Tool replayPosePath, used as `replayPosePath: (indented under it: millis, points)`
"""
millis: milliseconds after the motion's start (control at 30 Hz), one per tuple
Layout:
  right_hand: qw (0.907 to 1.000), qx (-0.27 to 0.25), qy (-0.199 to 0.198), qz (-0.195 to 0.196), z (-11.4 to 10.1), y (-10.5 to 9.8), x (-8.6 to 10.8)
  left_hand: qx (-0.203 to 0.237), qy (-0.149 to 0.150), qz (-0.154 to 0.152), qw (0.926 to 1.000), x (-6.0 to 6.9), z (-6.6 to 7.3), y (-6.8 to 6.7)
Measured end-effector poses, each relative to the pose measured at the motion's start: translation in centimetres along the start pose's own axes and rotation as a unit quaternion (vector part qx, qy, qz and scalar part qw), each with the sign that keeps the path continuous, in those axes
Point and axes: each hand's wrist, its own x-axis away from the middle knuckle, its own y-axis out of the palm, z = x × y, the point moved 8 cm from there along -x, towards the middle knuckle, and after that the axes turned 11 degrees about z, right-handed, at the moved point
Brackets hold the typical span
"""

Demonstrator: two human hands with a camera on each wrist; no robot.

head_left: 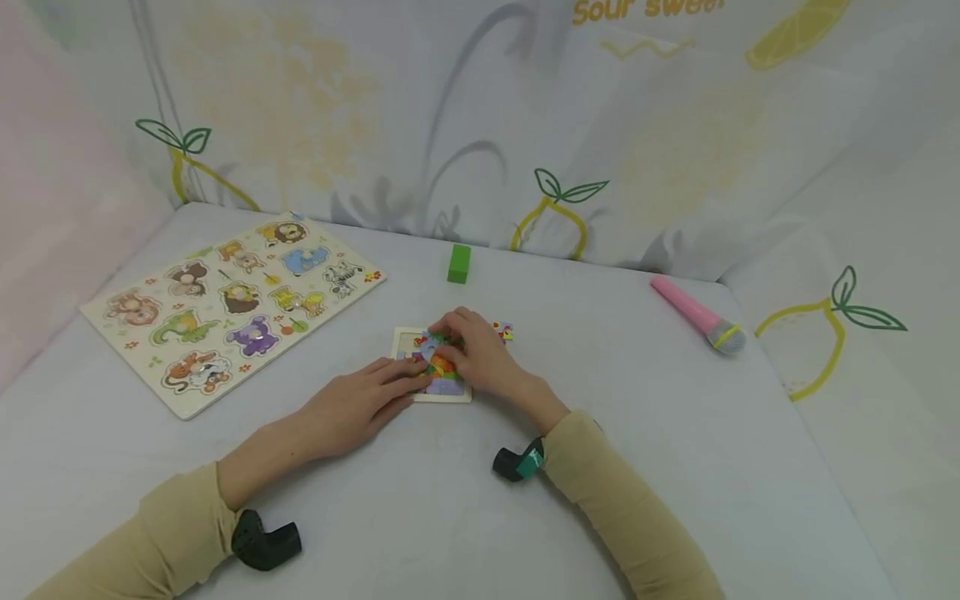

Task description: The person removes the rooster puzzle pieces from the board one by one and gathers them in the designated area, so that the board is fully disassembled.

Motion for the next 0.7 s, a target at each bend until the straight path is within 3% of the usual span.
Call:
replayPosePath:
  millis: [267,467,533,700]
  points:
    - [0.9972,-0.057,0.046,0.014,0.5,-0.2,0.0,-0.041,0.008,-0.01,0.9991,-0.5,0.9,0.1]
    - [0.9913,-0.097,0.075,0.049,1.1,-1.8,0.6,-0.091,0.023,-0.033,0.995,-0.9,1.8,0.2]
    - [0.9919,-0.096,0.073,0.041,1.1,-1.9,0.7,-0.099,0.025,-0.031,0.9943,-1.0,2.0,0.1]
    - [0.9977,-0.034,0.058,-0.009,1.0,-1.2,0.2,-0.087,0.038,-0.01,0.9954,-1.4,2.6,0.1]
